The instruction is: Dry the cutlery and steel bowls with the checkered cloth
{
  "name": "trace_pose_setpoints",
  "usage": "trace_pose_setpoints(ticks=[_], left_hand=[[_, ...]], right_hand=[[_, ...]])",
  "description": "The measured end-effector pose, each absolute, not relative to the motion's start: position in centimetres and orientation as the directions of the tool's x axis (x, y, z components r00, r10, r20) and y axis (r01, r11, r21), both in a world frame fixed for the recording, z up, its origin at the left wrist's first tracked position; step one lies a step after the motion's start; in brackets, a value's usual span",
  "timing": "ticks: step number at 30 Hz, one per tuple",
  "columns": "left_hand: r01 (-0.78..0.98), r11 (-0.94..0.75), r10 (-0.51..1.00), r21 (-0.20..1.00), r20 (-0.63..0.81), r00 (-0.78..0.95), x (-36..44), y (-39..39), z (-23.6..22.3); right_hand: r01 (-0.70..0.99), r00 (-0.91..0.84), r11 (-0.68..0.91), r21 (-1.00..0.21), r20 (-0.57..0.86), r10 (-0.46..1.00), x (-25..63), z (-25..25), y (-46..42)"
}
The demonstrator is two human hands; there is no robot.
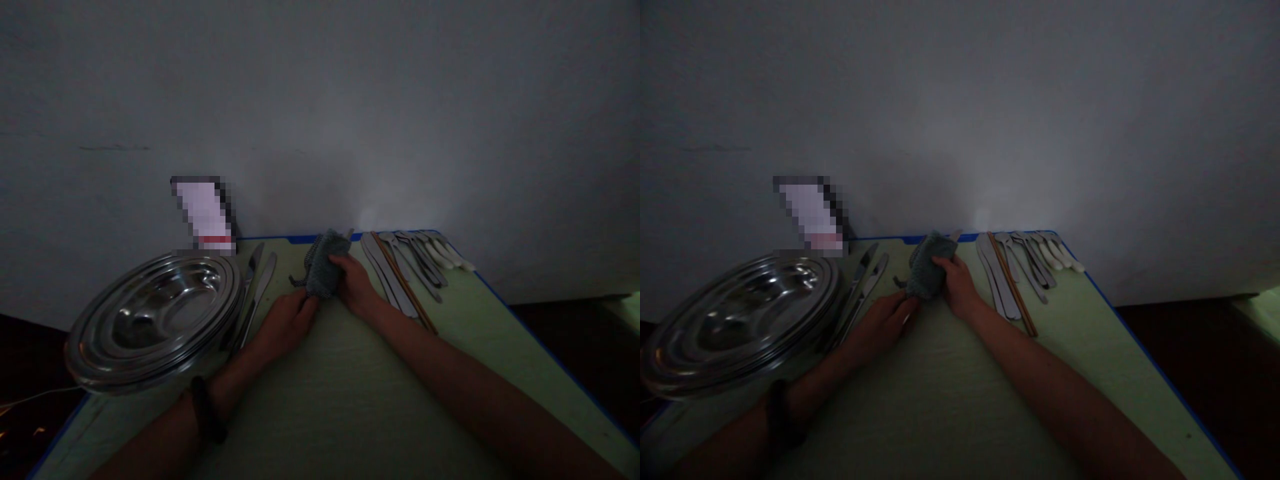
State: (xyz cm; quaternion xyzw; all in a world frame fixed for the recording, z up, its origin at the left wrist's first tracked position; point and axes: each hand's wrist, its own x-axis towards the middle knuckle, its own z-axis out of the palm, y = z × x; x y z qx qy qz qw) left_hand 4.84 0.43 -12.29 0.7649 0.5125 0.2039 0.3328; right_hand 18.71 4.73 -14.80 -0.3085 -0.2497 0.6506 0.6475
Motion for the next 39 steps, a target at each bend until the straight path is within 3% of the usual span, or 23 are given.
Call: trace_pose_setpoints(ticks=[7,12,27,39], left_hand=[[0.641,-0.212,0.937,0.738,-0.033,0.348,4.96,0.59,-11.61],[0.709,-0.158,0.95,0.687,-0.09,0.299,5.34,0.91,-11.45],[0.755,-0.253,0.943,0.605,-0.022,0.333,5.37,0.72,-12.27],[0.684,-0.197,0.936,0.702,-0.073,0.345,5.35,0.36,-11.53]], right_hand=[[-0.656,0.011,-0.015,-0.755,-0.03,0.999,18.69,-14.78,4.48],[-0.591,-0.024,0.02,-0.807,0.042,0.999,18.85,-15.21,4.43],[-0.622,0.028,-0.03,-0.782,-0.06,0.998,18.64,-15.11,4.63],[-0.688,0.115,0.027,-0.725,-0.073,0.991,18.82,-15.48,5.02]])
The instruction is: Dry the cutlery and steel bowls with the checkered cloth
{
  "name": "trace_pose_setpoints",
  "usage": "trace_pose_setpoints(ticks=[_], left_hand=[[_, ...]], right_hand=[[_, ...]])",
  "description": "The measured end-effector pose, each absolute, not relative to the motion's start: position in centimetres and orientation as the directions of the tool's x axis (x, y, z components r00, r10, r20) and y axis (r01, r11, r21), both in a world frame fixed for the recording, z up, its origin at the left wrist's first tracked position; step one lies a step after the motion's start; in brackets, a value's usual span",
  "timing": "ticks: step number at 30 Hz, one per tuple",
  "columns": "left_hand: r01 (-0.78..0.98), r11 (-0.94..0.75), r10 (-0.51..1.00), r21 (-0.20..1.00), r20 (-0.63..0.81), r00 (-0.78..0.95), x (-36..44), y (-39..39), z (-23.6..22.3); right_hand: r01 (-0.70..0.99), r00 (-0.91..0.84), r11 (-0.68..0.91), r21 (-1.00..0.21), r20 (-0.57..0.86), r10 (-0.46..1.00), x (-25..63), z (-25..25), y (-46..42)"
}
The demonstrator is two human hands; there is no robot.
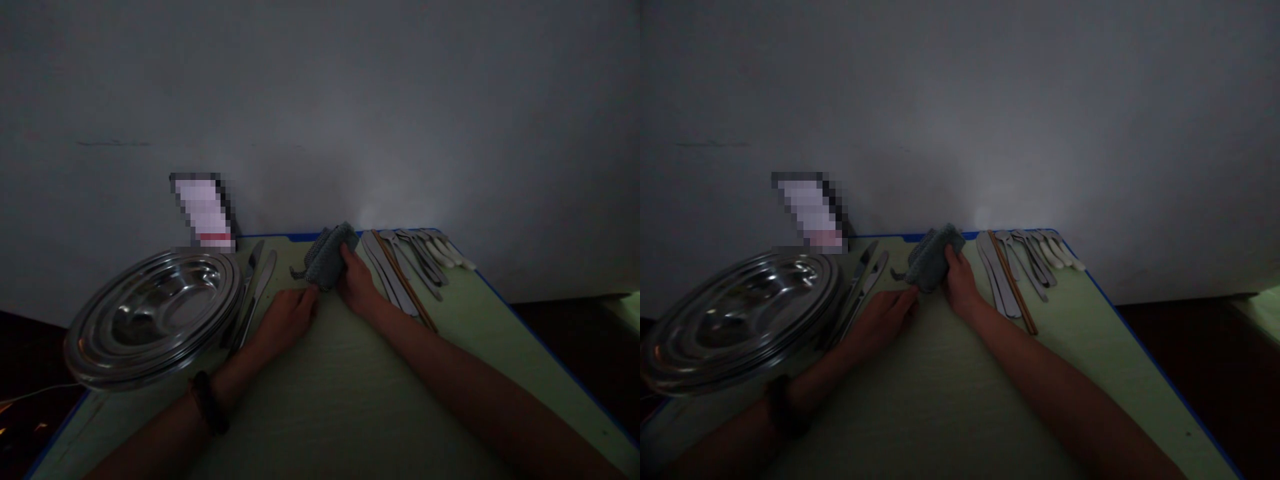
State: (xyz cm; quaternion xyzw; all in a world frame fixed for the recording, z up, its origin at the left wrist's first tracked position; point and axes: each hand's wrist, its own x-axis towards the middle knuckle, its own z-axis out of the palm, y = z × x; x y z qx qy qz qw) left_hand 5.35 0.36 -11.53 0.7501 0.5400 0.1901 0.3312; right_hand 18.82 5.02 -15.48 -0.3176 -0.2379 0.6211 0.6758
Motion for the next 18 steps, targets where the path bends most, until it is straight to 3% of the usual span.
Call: trace_pose_setpoints(ticks=[7,18], left_hand=[[0.664,-0.178,0.94,0.726,-0.074,0.333,5.3,0.26,-11.47],[0.653,-0.239,0.924,0.718,-0.038,0.38,5.19,0.56,-11.98]], right_hand=[[-0.602,0.118,0.05,-0.797,-0.027,0.993,18.76,-15.21,4.74],[-0.653,0.093,0.032,-0.757,-0.038,0.995,18.76,-15.14,4.7]])
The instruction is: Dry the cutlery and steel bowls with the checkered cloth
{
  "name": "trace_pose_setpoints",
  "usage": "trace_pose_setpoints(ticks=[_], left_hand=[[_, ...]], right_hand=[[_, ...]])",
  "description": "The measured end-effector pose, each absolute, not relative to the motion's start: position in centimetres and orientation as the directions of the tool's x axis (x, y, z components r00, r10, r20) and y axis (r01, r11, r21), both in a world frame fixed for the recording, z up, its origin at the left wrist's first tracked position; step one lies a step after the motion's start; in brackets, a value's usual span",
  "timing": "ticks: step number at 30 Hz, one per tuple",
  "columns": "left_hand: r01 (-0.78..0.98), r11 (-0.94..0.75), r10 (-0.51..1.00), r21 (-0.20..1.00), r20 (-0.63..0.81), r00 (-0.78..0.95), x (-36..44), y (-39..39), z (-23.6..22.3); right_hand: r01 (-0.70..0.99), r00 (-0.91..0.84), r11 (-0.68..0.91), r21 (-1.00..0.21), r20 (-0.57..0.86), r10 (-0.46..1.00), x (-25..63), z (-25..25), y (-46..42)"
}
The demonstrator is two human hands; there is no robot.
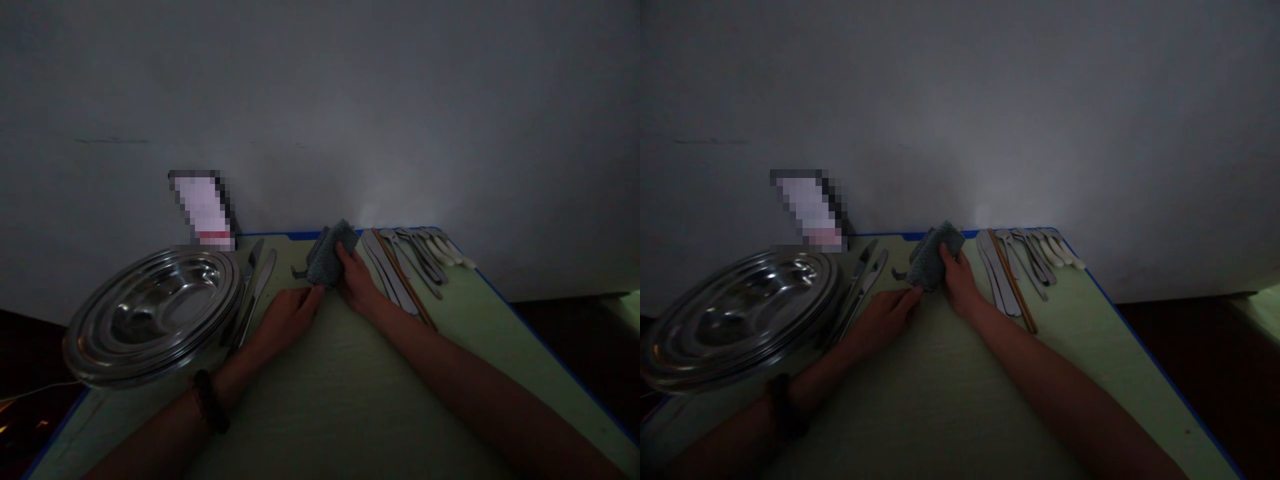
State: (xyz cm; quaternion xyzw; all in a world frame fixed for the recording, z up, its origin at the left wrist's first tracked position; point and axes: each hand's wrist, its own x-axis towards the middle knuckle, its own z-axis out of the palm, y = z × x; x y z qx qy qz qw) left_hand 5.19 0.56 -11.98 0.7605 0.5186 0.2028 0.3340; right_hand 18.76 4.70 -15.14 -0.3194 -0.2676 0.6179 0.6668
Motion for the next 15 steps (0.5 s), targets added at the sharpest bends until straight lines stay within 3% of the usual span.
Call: trace_pose_setpoints(ticks=[5,15], left_hand=[[0.677,-0.26,0.921,0.688,-0.033,0.388,5.25,0.4,-11.77],[0.631,-0.237,0.927,0.739,-0.023,0.375,5.04,0.7,-12.2]], right_hand=[[-0.663,0.092,0.037,-0.748,-0.033,0.995,18.77,-15.05,4.67],[-0.625,0.099,0.021,-0.781,-0.052,0.994,18.55,-14.55,4.43]])
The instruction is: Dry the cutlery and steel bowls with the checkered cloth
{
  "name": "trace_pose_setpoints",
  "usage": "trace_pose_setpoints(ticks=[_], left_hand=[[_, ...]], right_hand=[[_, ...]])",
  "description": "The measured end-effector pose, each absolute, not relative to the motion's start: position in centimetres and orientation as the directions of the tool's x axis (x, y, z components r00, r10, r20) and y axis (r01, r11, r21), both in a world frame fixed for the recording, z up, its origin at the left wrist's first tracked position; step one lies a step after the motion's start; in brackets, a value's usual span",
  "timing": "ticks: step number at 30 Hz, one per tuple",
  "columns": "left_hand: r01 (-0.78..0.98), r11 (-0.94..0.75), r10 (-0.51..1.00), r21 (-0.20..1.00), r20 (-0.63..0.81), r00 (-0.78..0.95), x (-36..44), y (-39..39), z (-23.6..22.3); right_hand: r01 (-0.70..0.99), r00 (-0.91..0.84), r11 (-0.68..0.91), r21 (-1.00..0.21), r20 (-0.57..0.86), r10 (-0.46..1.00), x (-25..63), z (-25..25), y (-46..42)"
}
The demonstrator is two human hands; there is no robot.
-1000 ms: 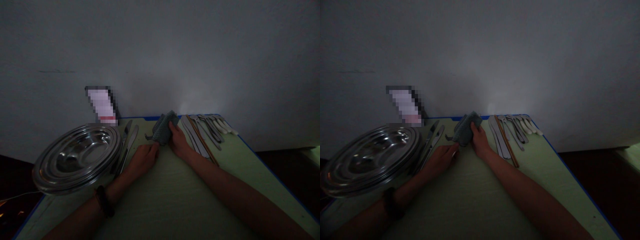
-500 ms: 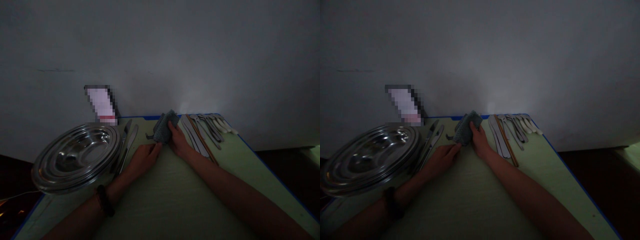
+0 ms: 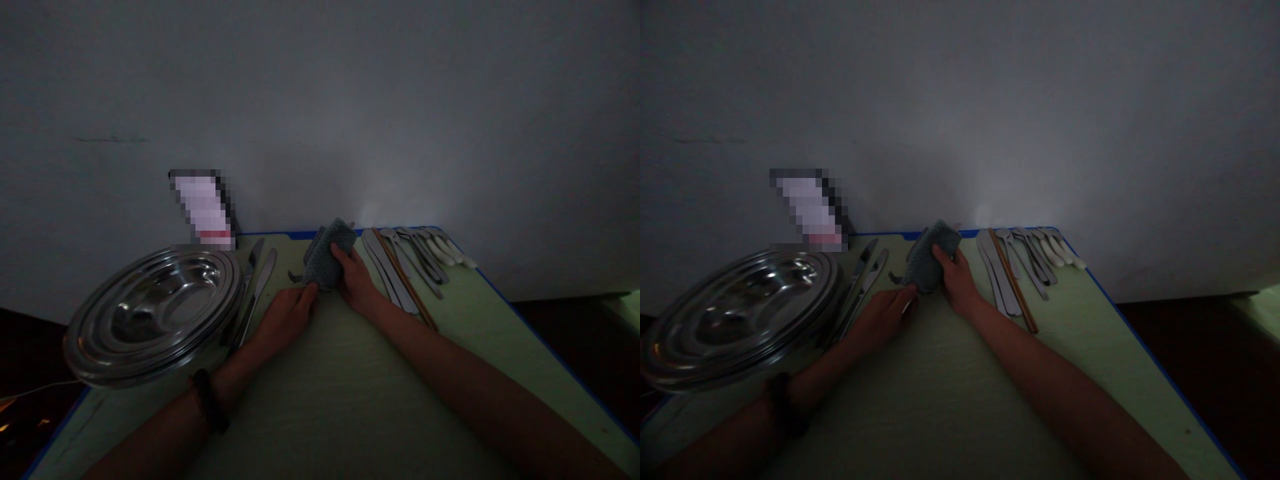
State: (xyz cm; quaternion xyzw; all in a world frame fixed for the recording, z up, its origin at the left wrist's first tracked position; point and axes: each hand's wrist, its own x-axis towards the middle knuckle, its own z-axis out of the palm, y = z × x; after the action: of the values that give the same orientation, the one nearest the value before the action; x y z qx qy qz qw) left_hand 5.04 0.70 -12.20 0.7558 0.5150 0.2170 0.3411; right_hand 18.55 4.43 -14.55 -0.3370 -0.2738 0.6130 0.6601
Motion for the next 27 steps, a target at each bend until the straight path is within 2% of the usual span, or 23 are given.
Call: trace_pose_setpoints(ticks=[11,16,27], left_hand=[[0.649,-0.208,0.948,0.732,-0.011,0.317,5.1,0.6,-11.7],[0.674,-0.128,0.973,0.727,-0.04,0.228,5.3,0.7,-11.5],[0.729,-0.144,0.969,0.669,-0.055,0.242,5.3,0.9,-11.9]], right_hand=[[-0.485,0.105,0.097,-0.869,0.052,0.993,18.8,-15.6,4.4],[-0.404,0.089,0.158,-0.901,0.133,0.987,18.7,-15.6,4.2],[-0.444,0.109,0.133,-0.886,0.094,0.99,18.6,-15.9,4.4]])
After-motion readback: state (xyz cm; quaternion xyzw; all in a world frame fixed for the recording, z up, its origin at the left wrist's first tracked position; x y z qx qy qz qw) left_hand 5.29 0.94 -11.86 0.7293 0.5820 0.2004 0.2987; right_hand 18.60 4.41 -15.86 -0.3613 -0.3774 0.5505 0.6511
